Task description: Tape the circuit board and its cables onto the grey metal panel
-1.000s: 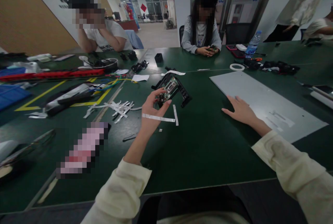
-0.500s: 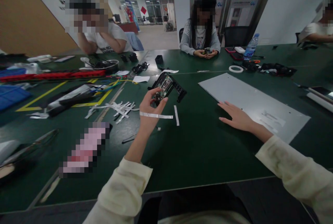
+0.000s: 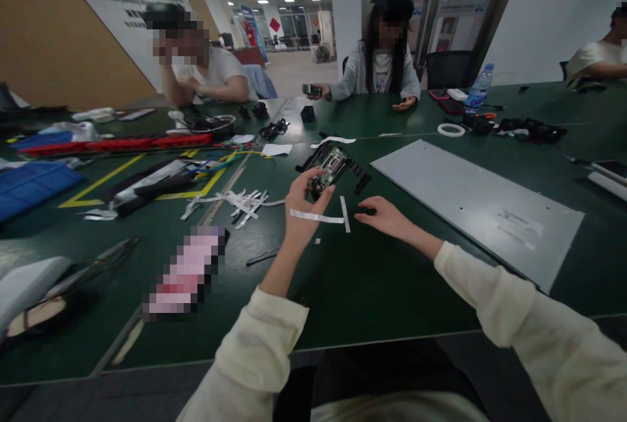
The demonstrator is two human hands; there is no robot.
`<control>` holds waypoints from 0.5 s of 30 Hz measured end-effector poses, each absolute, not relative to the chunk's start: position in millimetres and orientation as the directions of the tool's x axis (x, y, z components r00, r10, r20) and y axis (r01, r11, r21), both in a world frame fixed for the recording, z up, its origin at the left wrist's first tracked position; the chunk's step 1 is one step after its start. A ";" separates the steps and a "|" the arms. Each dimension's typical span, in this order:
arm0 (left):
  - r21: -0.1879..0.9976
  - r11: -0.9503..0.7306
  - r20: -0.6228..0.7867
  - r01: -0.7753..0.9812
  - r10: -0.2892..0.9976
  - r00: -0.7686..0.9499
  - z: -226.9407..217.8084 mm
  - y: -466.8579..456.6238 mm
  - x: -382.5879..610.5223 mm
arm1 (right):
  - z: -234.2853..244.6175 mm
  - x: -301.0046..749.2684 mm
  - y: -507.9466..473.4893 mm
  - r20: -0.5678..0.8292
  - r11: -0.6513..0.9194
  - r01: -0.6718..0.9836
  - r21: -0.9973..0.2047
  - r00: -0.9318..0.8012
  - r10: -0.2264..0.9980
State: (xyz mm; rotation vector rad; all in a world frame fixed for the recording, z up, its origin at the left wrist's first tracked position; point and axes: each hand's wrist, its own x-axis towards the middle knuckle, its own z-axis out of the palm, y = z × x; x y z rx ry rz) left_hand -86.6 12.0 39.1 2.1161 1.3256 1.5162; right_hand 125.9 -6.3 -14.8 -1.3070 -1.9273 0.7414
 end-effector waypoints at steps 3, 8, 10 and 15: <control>0.626 -0.567 0.645 0.536 0.763 0.054 35.5 12.9 -88.6 | -20.6 97.5 6.5 0.271 0.368 0.537 -0.759 -0.253 0.929; 0.638 -0.559 0.638 0.530 0.769 0.044 35.1 13.1 -88.6 | -21.9 90.3 12.9 0.262 0.368 0.449 -0.814 -0.282 0.923; 0.643 -0.556 0.631 0.527 0.774 0.048 37.1 11.7 -87.6 | -20.4 92.7 8.3 0.239 0.354 0.380 -0.855 -0.317 0.918; 0.646 -0.559 0.627 0.520 0.777 0.056 38.9 9.5 -86.2 | -9.4 106.8 -6.5 0.149 0.209 0.218 -0.953 -0.264 0.953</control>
